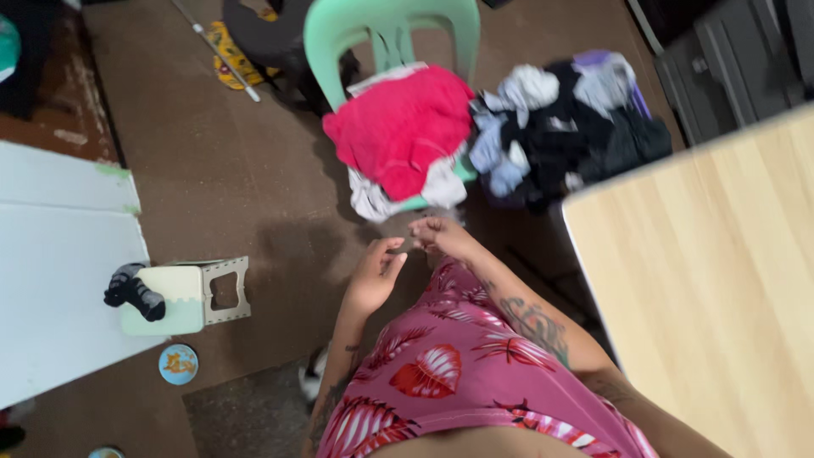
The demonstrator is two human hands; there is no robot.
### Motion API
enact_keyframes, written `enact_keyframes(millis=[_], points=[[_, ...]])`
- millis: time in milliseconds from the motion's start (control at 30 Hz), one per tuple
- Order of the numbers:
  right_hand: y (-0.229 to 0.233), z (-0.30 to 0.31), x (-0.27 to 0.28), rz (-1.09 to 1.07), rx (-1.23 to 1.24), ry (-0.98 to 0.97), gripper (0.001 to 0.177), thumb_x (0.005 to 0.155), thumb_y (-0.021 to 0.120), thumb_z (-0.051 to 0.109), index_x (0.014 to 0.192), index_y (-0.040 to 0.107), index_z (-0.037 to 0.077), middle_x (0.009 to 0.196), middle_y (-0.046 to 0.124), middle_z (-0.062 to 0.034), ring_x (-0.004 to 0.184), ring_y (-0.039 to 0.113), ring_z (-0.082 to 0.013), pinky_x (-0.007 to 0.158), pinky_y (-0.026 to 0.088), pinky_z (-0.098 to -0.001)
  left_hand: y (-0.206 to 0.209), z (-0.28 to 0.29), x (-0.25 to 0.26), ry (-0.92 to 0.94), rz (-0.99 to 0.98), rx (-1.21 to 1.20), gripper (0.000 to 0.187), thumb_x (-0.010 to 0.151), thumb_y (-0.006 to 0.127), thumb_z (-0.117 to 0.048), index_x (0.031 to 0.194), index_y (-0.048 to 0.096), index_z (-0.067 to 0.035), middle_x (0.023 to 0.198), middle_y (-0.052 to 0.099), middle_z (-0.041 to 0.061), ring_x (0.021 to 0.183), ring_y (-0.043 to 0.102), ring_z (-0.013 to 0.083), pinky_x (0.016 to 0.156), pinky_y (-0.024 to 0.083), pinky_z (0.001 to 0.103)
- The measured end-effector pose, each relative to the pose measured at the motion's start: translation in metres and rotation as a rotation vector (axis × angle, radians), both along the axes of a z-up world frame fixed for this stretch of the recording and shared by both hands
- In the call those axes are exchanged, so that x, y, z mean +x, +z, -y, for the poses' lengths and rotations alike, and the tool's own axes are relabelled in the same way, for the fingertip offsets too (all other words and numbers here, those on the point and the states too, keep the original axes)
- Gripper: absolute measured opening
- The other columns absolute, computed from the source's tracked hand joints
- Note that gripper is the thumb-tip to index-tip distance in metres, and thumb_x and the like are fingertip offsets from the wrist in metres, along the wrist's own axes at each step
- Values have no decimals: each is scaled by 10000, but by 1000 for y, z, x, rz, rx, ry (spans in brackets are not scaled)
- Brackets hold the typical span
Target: The person cleans a pink towel by using a lint roller, spreading the towel on a wooden board and rolling the tool across its surface repeatedly before folding it.
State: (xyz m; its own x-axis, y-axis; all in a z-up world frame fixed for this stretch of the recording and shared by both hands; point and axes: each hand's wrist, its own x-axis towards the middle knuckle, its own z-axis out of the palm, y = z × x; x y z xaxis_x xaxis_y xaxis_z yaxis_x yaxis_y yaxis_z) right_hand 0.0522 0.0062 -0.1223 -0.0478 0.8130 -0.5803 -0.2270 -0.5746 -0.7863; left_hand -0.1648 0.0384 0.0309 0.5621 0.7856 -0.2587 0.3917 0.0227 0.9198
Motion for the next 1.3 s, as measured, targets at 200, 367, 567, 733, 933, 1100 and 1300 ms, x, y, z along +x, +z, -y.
enact_keyframes(millis=[200, 367, 567, 733, 933, 1100, 1300], points=[[-76, -159, 29, -356, -388, -184, 545, 954, 665, 360, 1402, 526, 83, 1365, 536, -121, 1185, 581, -292, 937, 521, -484, 35, -86, 45, 134, 11, 160, 353, 965, 666, -184, 1274, 606, -25, 1229, 658, 135, 1002, 698, 245, 863, 545, 342], [-100, -235, 25, -246, -630, -300, 665, 999, 625, 535, 1473, 414, 119, 1489, 410, -158, 1293, 465, -360, 983, 447, -565, 50, -120, 60, 198, -143, 88, 333, 945, 674, -178, 1256, 639, -65, 1128, 650, 141, 985, 674, 256, 772, 538, 378], [-88, -251, 17, -108, -293, -328, 305, 965, 626, 274, 1204, 654, 87, 1125, 683, -100, 994, 639, -250, 873, 502, -483, 18, -147, 54, 212, -142, 170, 390, 910, 732, -148, 1267, 615, -44, 1173, 629, 173, 1026, 658, 314, 873, 538, 391], [53, -217, -6, 149, 465, -45, 201, 947, 653, 131, 1118, 682, 28, 1287, 589, -114, 1219, 546, -262, 1053, 417, -409, 6, -177, 54, 286, -190, 628, 873, 678, 808, -162, 1427, 445, 102, 1328, 484, 350, 1191, 494, 521, 1001, 410, 513], [231, -139, -29, 437, 872, -191, 415, 911, 778, 97, 1250, 556, 8, 1361, 484, -139, 1344, 468, -297, 1185, 351, -380, -9, -213, 41, 54, 288, 440, 397, 994, 667, -102, 1386, 612, -78, 1379, 656, 185, 1319, 627, 355, 1139, 487, 438], [211, -104, -55, 1066, 704, -737, 989, 717, 867, 128, 1503, 291, -35, 1436, 368, -265, 1374, 341, -361, 1156, 302, -410, -3, -182, 27, -190, 636, -225, 340, 1093, 606, -116, 1410, 615, 4, 1388, 636, 137, 1263, 607, 229, 1109, 514, 395], [169, 25, -42, 654, 596, -678, 607, 875, 806, 103, 1417, 549, 8, 1352, 636, -112, 1272, 585, -186, 1114, 462, -339, 29, -132, 22, -721, 650, -332, 579, 899, 734, -32, 1427, 503, 20, 1386, 588, 110, 1278, 566, 215, 1092, 475, 383]])
